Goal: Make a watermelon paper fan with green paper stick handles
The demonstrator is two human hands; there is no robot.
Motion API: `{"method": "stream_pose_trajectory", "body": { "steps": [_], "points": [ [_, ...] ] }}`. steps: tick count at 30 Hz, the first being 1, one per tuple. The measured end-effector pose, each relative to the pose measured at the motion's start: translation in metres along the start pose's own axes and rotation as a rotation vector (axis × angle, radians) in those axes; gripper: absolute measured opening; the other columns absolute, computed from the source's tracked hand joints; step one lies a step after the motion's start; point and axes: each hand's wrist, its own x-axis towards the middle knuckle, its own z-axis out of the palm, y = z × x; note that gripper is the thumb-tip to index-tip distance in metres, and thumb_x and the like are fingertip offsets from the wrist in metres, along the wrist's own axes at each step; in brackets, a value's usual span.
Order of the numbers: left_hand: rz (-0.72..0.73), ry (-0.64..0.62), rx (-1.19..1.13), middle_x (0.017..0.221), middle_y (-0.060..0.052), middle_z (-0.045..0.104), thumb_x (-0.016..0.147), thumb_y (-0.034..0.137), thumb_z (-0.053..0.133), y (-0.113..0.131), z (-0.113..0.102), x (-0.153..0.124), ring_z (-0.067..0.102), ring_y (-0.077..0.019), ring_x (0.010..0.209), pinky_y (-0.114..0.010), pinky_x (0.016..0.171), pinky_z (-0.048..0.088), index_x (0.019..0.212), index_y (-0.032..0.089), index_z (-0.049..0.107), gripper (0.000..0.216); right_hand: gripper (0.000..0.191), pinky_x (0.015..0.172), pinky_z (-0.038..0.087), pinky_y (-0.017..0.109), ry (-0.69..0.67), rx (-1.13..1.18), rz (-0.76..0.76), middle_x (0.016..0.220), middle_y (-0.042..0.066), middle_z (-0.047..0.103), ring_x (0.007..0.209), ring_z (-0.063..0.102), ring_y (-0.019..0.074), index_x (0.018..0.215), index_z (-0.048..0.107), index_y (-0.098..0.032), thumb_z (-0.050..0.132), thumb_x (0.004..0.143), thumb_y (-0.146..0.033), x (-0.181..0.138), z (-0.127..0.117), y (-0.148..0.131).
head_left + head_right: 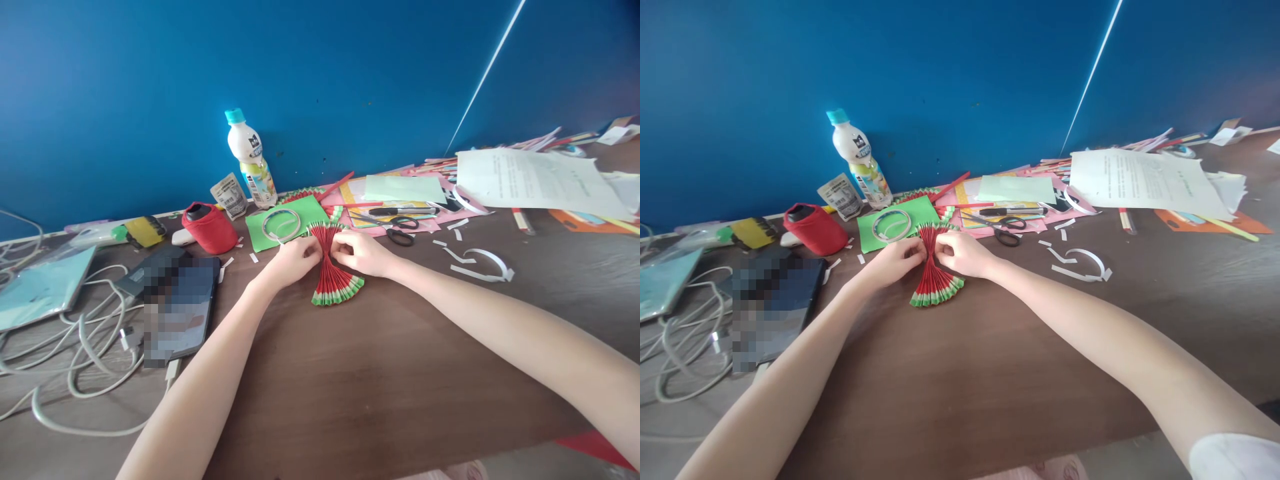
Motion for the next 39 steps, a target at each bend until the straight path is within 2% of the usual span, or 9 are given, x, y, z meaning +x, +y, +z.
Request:
{"method": "stream_pose_trajectory", "body": {
  "steps": [6,15,28,34,39],
  "points": [
    [-0.067,0.023,-0.139,0.066,0.003,0.049,0.076,0.024,0.042,-0.003,0.000,0.002,0.043,-0.0118,0.062,-0.025,0.061,0.034,0.068,0.019,0.046,0.011,0.009,0.059,0.036,0.026,0.109,0.064,-0.044,0.066,0.000,0.051,0.062,0.045,0.0116,0.068,0.053,-0.016,0.052,0.077,-0.015,-0.001,0.000,0.000],
    [-0.148,0.018,-0.256,0.068,0.002,0.051,0.074,0.029,0.044,0.003,0.001,0.004,0.047,-0.0131,0.067,-0.026,0.069,0.037,0.066,0.017,0.049,0.015,0.009,0.061,0.037,0.027,0.134,0.035,-0.090,0.068,0.001,0.050,0.065,0.044,0.0127,0.072,0.054,-0.017,0.053,0.081,-0.019,-0.002,0.001,0.000],
    [-0.162,0.090,-0.407,0.063,0.001,0.049,0.073,0.025,0.039,0.000,-0.002,0.005,0.048,-0.0133,0.067,-0.027,0.072,0.040,0.070,0.017,0.059,0.022,0.010,0.064,0.036,0.028,0.160,0.012,-0.059,0.069,0.001,0.054,0.070,0.047,0.0142,0.070,0.057,-0.017,0.059,0.079,-0.022,0.002,0.004,0.001],
    [-0.141,0.080,-0.450,0.067,0.001,0.055,0.069,0.021,0.042,-0.002,-0.002,0.005,0.051,-0.0121,0.069,-0.026,0.072,0.042,0.073,0.017,0.059,0.018,0.011,0.062,0.035,0.027,0.179,0.021,-0.038,0.067,0.000,0.053,0.069,0.046,0.0138,0.070,0.057,-0.017,0.060,0.078,-0.022,0.004,0.005,0.001],
    [-0.113,0.071,-0.390,0.076,0.001,0.060,0.062,0.013,0.047,-0.007,-0.004,0.004,0.055,-0.0122,0.072,-0.026,0.069,0.043,0.080,0.017,0.055,0.020,0.013,0.061,0.034,0.027,0.170,0.026,-0.046,0.066,0.001,0.052,0.067,0.045,0.0136,0.069,0.056,-0.017,0.058,0.080,-0.022,0.004,0.005,0.001]
  ]
}}
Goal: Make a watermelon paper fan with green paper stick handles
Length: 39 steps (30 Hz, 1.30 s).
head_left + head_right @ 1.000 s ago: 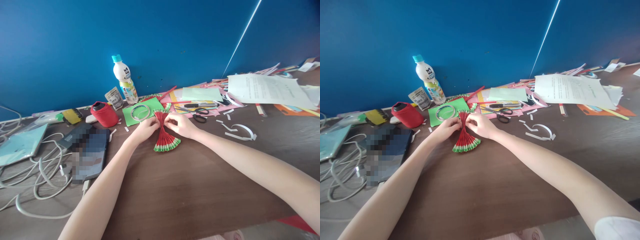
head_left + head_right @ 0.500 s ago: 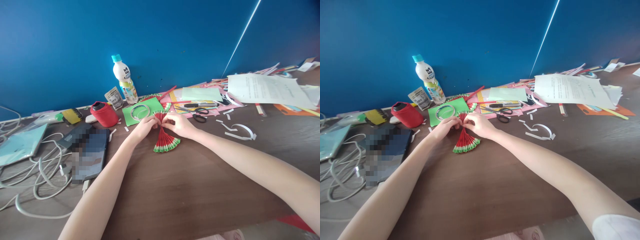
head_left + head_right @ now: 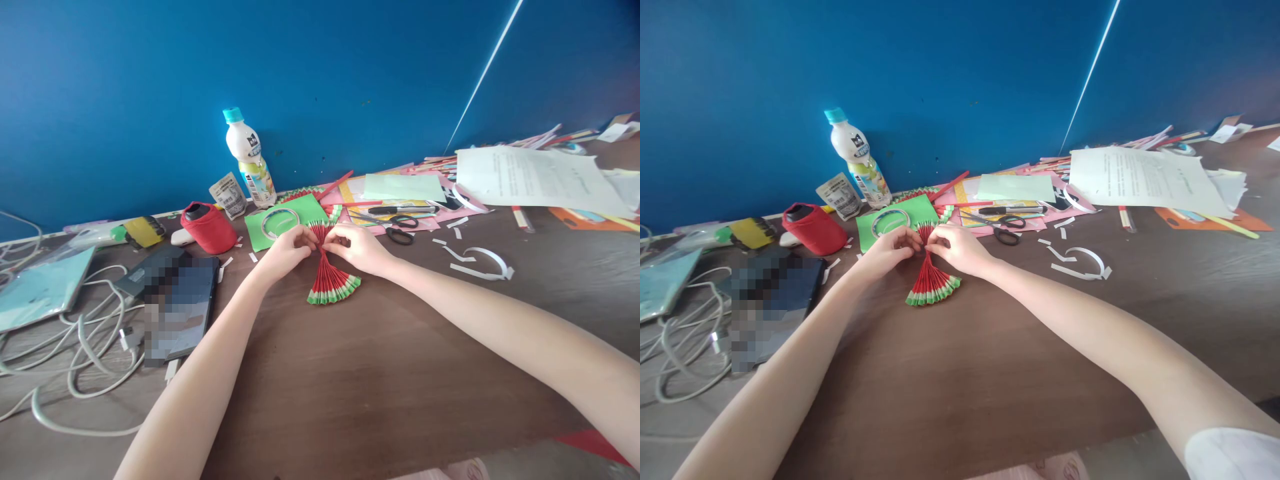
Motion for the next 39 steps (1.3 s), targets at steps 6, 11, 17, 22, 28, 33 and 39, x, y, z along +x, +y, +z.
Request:
{"method": "stream_pose_trajectory", "body": {
  "steps": [6,11,17,22,28,33,39],
  "points": [
    [0.044,-0.097,0.121,0.073,0.000,0.058,0.062,0.017,0.053,-0.003,0.000,0.000,0.052,-0.0117,0.067,-0.026,0.063,0.042,0.078,0.016,0.055,0.016,0.012,0.062,0.034,0.027,-0.006,-0.004,-0.002,0.066,0.000,0.053,0.067,0.045,0.0134,0.068,0.055,-0.017,0.057,0.080,-0.020,0.000,0.001,0.000],
    [0.078,-0.137,0.164,0.071,0.001,0.055,0.065,0.023,0.058,-0.001,0.002,0.000,0.050,-0.0117,0.066,-0.026,0.063,0.041,0.078,0.017,0.054,0.015,0.010,0.062,0.035,0.027,-0.010,0.001,0.005,0.066,0.000,0.053,0.068,0.045,0.0134,0.069,0.055,-0.017,0.057,0.079,-0.018,0.000,0.000,0.001],
    [0.073,-0.117,0.164,0.072,0.001,0.056,0.069,0.026,0.059,0.002,0.002,-0.002,0.049,-0.0110,0.065,-0.025,0.061,0.038,0.075,0.017,0.054,0.013,0.011,0.061,0.035,0.027,-0.009,0.011,0.009,0.067,0.000,0.053,0.068,0.046,0.0132,0.069,0.055,-0.017,0.057,0.079,-0.019,0.000,0.000,0.001],
    [0.065,-0.121,0.134,0.069,0.002,0.054,0.067,0.030,0.062,0.001,0.003,-0.001,0.048,-0.0110,0.063,-0.025,0.061,0.038,0.073,0.017,0.053,0.017,0.011,0.061,0.035,0.027,-0.009,0.022,0.020,0.067,0.001,0.053,0.068,0.046,0.0135,0.068,0.055,-0.017,0.057,0.079,-0.020,0.000,0.001,0.000],
    [0.021,-0.109,0.132,0.069,0.003,0.055,0.063,0.032,0.068,0.007,0.005,-0.002,0.047,-0.0107,0.063,-0.025,0.061,0.038,0.072,0.017,0.053,0.023,0.010,0.061,0.036,0.027,-0.008,0.027,0.029,0.067,0.001,0.054,0.069,0.047,0.0138,0.069,0.056,-0.017,0.057,0.079,-0.020,-0.001,0.000,-0.001],
    [0.045,-0.042,0.203,0.070,0.002,0.057,0.074,0.031,0.057,0.008,0.007,-0.003,0.047,-0.0111,0.064,-0.025,0.064,0.037,0.072,0.017,0.055,0.014,0.011,0.062,0.036,0.027,-0.011,0.029,0.036,0.068,0.001,0.053,0.070,0.047,0.0138,0.069,0.056,-0.017,0.057,0.079,-0.020,-0.001,0.000,-0.001],
    [0.044,-0.001,0.194,0.072,0.001,0.058,0.075,0.030,0.055,0.006,0.009,-0.003,0.048,-0.0122,0.066,-0.025,0.065,0.037,0.072,0.017,0.056,0.014,0.013,0.063,0.036,0.027,-0.006,0.049,0.047,0.069,0.001,0.054,0.071,0.048,0.0143,0.069,0.055,-0.017,0.056,0.080,-0.023,-0.001,0.000,0.000]
  ]
}}
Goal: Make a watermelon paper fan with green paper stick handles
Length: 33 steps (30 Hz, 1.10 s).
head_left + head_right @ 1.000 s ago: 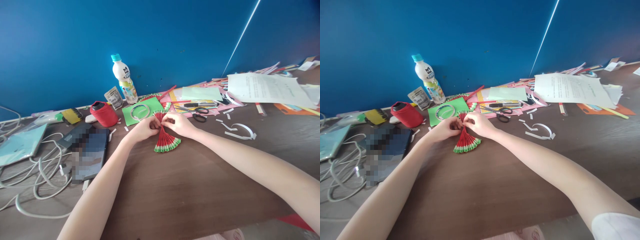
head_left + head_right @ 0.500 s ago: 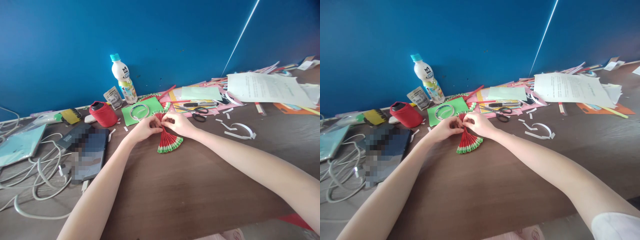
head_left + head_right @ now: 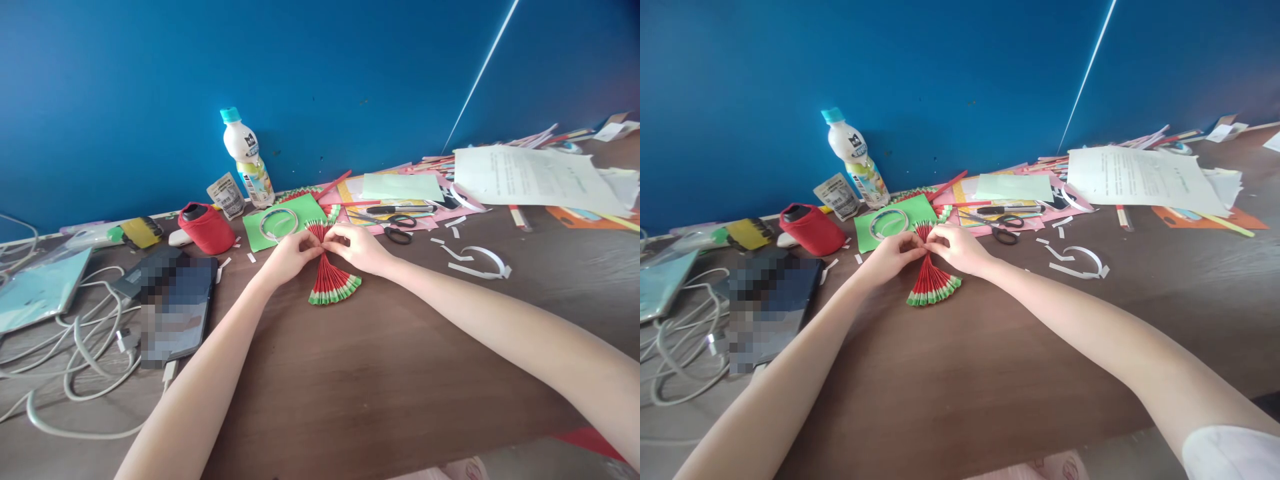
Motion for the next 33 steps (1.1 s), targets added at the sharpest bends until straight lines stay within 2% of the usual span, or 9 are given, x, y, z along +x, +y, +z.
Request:
{"method": "stream_pose_trajectory", "body": {
  "steps": [7,14,21,24,27,29,31,33],
  "points": [
    [-0.017,0.025,-0.044,0.075,0.000,0.061,0.075,0.033,0.056,0.000,0.000,0.001,0.051,-0.0132,0.069,-0.026,0.068,0.039,0.075,0.015,0.060,0.018,0.011,0.063,0.037,0.027,0.022,-0.018,-0.038,0.069,0.001,0.055,0.071,0.048,0.0144,0.070,0.054,-0.017,0.055,0.081,-0.021,0.000,0.000,0.000],
    [-0.002,0.015,-0.121,0.079,-0.002,0.066,0.070,0.038,0.061,-0.004,0.000,0.004,0.056,-0.0164,0.077,-0.027,0.076,0.041,0.077,0.015,0.066,0.024,0.011,0.066,0.037,0.028,0.095,-0.191,-0.176,0.070,0.002,0.054,0.071,0.046,0.0154,0.072,0.053,-0.018,0.053,0.083,-0.019,-0.002,0.001,-0.002],
    [-0.024,0.015,-0.159,0.075,-0.001,0.066,0.064,0.043,0.065,-0.004,0.001,0.004,0.056,-0.0162,0.074,-0.027,0.076,0.042,0.073,0.015,0.067,0.029,0.013,0.066,0.037,0.029,0.131,-0.256,-0.215,0.070,0.003,0.054,0.072,0.047,0.0161,0.070,0.051,-0.018,0.052,0.083,-0.019,-0.003,0.005,-0.005],
    [-0.023,0.024,-0.140,0.074,-0.001,0.065,0.066,0.041,0.064,-0.003,0.001,0.004,0.056,-0.0157,0.073,-0.027,0.074,0.042,0.073,0.016,0.066,0.027,0.009,0.064,0.038,0.027,0.118,-0.157,-0.111,0.073,0.002,0.055,0.070,0.049,0.0145,0.073,0.052,-0.018,0.055,0.080,-0.022,0.001,0.002,-0.007],
    [-0.034,0.049,-0.122,0.076,-0.001,0.066,0.069,0.038,0.061,-0.002,0.001,0.003,0.057,-0.0153,0.073,-0.027,0.075,0.042,0.072,0.016,0.065,0.023,0.013,0.062,0.038,0.026,0.042,-0.126,0.082,0.075,0.002,0.059,0.066,0.051,0.0133,0.075,0.053,-0.017,0.055,0.079,-0.030,0.009,-0.016,-0.011],
    [-0.041,0.053,-0.123,0.077,-0.001,0.066,0.071,0.037,0.059,-0.002,0.000,0.003,0.058,-0.0152,0.074,-0.027,0.076,0.042,0.071,0.016,0.064,0.021,0.013,0.065,0.038,0.027,-0.067,-0.222,0.225,0.076,0.003,0.061,0.068,0.053,0.0143,0.072,0.054,-0.017,0.050,0.080,-0.027,0.016,-0.037,-0.012],
    [-0.044,0.045,-0.137,0.077,-0.001,0.066,0.071,0.035,0.058,-0.003,-0.001,0.003,0.059,-0.0152,0.074,-0.027,0.076,0.043,0.070,0.016,0.064,0.020,0.004,0.065,0.038,0.028,-0.188,-0.380,0.354,0.083,0.004,0.062,0.073,0.054,0.0162,0.075,0.055,-0.018,0.052,0.074,-0.019,0.021,-0.061,-0.011],
    [-0.040,0.041,-0.145,0.077,-0.001,0.066,0.072,0.034,0.057,-0.004,-0.002,0.003,0.059,-0.0151,0.074,-0.027,0.076,0.043,0.070,0.017,0.063,0.018,0.016,0.060,0.036,0.029,-0.323,-0.572,0.497,0.083,0.004,0.060,0.070,0.054,0.0180,0.083,0.056,-0.019,0.055,0.067,-0.017,0.023,-0.085,-0.009]
  ]
}}
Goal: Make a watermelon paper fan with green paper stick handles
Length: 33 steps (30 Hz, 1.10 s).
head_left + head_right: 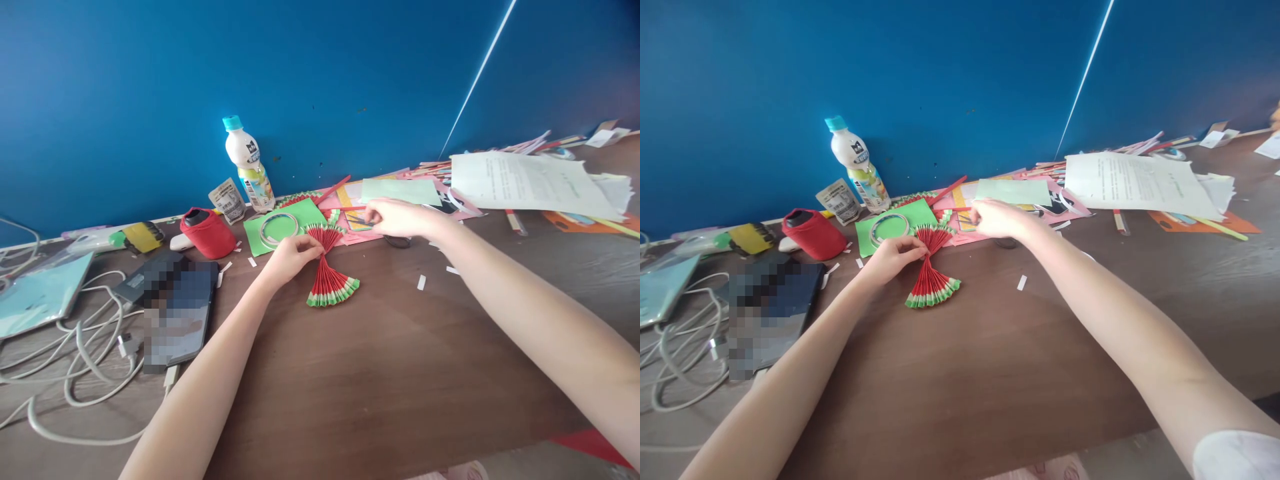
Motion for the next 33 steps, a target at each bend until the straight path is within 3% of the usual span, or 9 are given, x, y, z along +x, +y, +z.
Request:
{"method": "stream_pose_trajectory", "body": {
  "steps": [3,5,10,14,18,21,27,33],
  "points": [
    [0.007,0.004,0.014,0.076,-0.001,0.066,0.072,0.033,0.056,-0.001,-0.001,0.000,0.060,-0.0151,0.073,-0.028,0.076,0.044,0.071,0.017,0.063,0.017,0.035,0.050,0.032,0.030,-0.250,-0.167,0.216,0.083,0.006,0.058,0.059,0.050,0.0177,0.097,0.053,-0.021,0.060,0.063,-0.020,-0.001,-0.015,0.020],
    [0.002,0.008,0.039,0.075,-0.001,0.066,0.072,0.033,0.056,-0.001,-0.001,0.000,0.060,-0.0150,0.072,-0.028,0.076,0.043,0.070,0.018,0.063,0.017,0.042,0.048,0.031,0.030,-0.305,-0.183,0.260,0.088,0.008,0.058,0.056,0.049,0.0168,0.101,0.050,-0.021,0.062,0.061,-0.019,0.000,-0.018,0.027],
    [0.002,0.026,0.096,0.073,-0.001,0.064,0.072,0.033,0.056,0.002,-0.001,-0.001,0.058,-0.0146,0.069,-0.029,0.073,0.043,0.069,0.018,0.061,0.016,0.056,0.049,0.034,0.029,-0.324,-0.219,0.282,0.094,0.010,0.056,0.059,0.050,0.0173,0.113,0.039,-0.024,0.061,0.062,-0.016,0.001,-0.013,0.027],
    [0.005,0.043,0.091,0.073,-0.001,0.063,0.071,0.034,0.057,0.000,-0.001,0.000,0.057,-0.0148,0.069,-0.029,0.070,0.043,0.070,0.018,0.060,0.017,0.054,0.049,0.034,0.028,-0.325,-0.255,0.271,0.090,0.008,0.055,0.059,0.048,0.0165,0.114,0.040,-0.024,0.058,0.064,-0.014,-0.002,-0.013,0.020],
    [-0.007,0.041,0.032,0.066,0.000,0.062,0.070,0.033,0.058,-0.003,-0.002,0.001,0.057,-0.0133,0.064,-0.028,0.068,0.043,0.070,0.017,0.060,0.016,0.052,0.047,0.031,0.027,-0.368,-0.235,0.227,0.086,0.004,0.056,0.050,0.045,0.0125,0.118,0.044,-0.027,0.052,0.068,-0.015,-0.007,-0.023,0.015],
    [-0.025,0.023,-0.048,0.064,0.001,0.062,0.068,0.030,0.058,-0.004,-0.003,0.001,0.057,-0.0125,0.061,-0.028,0.068,0.045,0.068,0.017,0.059,0.014,0.050,0.050,0.032,0.027,-0.344,-0.187,0.098,0.093,0.003,0.057,0.052,0.047,0.0111,0.117,0.049,-0.033,0.051,0.070,-0.018,-0.013,-0.033,0.012],
    [-0.023,0.003,-0.083,0.064,0.000,0.063,0.068,0.030,0.059,-0.004,-0.004,0.000,0.058,-0.0124,0.061,-0.029,0.070,0.046,0.067,0.017,0.059,0.013,0.038,0.054,0.034,0.029,-0.289,-0.094,-0.089,0.091,0.003,0.060,0.068,0.055,0.0182,0.105,0.059,-0.033,0.061,0.067,-0.041,-0.019,-0.041,0.013],
    [-0.003,0.006,-0.086,0.065,0.000,0.064,0.070,0.028,0.057,-0.001,-0.003,-0.001,0.059,-0.0123,0.062,-0.029,0.070,0.046,0.068,0.017,0.058,0.011,0.043,0.057,0.037,0.030,-0.338,-0.078,-0.176,0.095,0.004,0.060,0.076,0.056,0.0212,0.099,0.060,-0.031,0.062,0.063,-0.056,-0.016,-0.033,0.005]
  ]
}}
